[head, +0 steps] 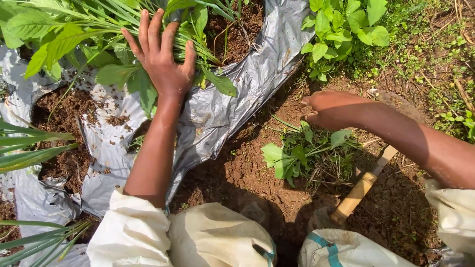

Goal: The person pulls weeds by hand from a garden bed covered with plastic sheeting and places them on the ground. Later, the person uses a hoe to scrape and remove weeds from the soil between the rows of plants.

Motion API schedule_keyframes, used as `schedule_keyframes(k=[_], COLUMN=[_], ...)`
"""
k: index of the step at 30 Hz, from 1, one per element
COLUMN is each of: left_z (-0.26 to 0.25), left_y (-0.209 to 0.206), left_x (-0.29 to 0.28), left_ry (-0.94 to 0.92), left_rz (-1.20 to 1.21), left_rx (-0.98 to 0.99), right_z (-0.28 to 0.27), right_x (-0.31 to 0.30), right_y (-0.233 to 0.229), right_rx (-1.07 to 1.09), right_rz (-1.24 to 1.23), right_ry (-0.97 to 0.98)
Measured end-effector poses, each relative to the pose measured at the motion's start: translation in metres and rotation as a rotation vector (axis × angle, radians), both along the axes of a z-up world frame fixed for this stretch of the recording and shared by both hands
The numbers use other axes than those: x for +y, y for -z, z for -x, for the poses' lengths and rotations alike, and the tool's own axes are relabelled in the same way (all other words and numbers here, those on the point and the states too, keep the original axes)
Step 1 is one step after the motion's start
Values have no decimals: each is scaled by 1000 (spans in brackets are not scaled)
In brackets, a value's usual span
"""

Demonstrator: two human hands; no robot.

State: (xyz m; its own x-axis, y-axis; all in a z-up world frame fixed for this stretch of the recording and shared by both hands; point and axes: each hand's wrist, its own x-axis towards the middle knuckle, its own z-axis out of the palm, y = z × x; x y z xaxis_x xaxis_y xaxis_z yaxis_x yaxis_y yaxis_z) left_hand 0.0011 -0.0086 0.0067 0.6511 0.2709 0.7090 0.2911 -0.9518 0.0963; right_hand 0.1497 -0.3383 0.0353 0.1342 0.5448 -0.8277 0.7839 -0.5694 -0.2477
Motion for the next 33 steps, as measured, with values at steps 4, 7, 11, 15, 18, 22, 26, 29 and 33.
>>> schedule_keyframes(k=[4,7,11,15,18,22,26,29,33], left_z=[2,-1,2,18,39,64,72,65,54], left_y=[-3,0,-2,-35,-64,-77,-91,-81,-99], left_x=[0,5,9,-6,-14,-15,-16,-9,-17], left_ry=[35,13,26,40,116,151,174,111,89], left_rz=[-3,15,57,68,-36,-255,-312,-324,-190], left_rx=[4,53,175,268,344,383,455,542,574], right_z=[-3,8,20,29,38,47,51,49,41], right_x=[21,30,45,69,95,131,163,180,188], right_y=[-20,-38,-46,-50,-48,-28,-6,33,48], right_rx=[29,17,82,77,98,25,-25,-174,-181], right_rz=[-53,-117,-366,-583,-819,-993,-890,-1084,-1194], right_ry=[214,281,371,387,378,400,476,343,333])
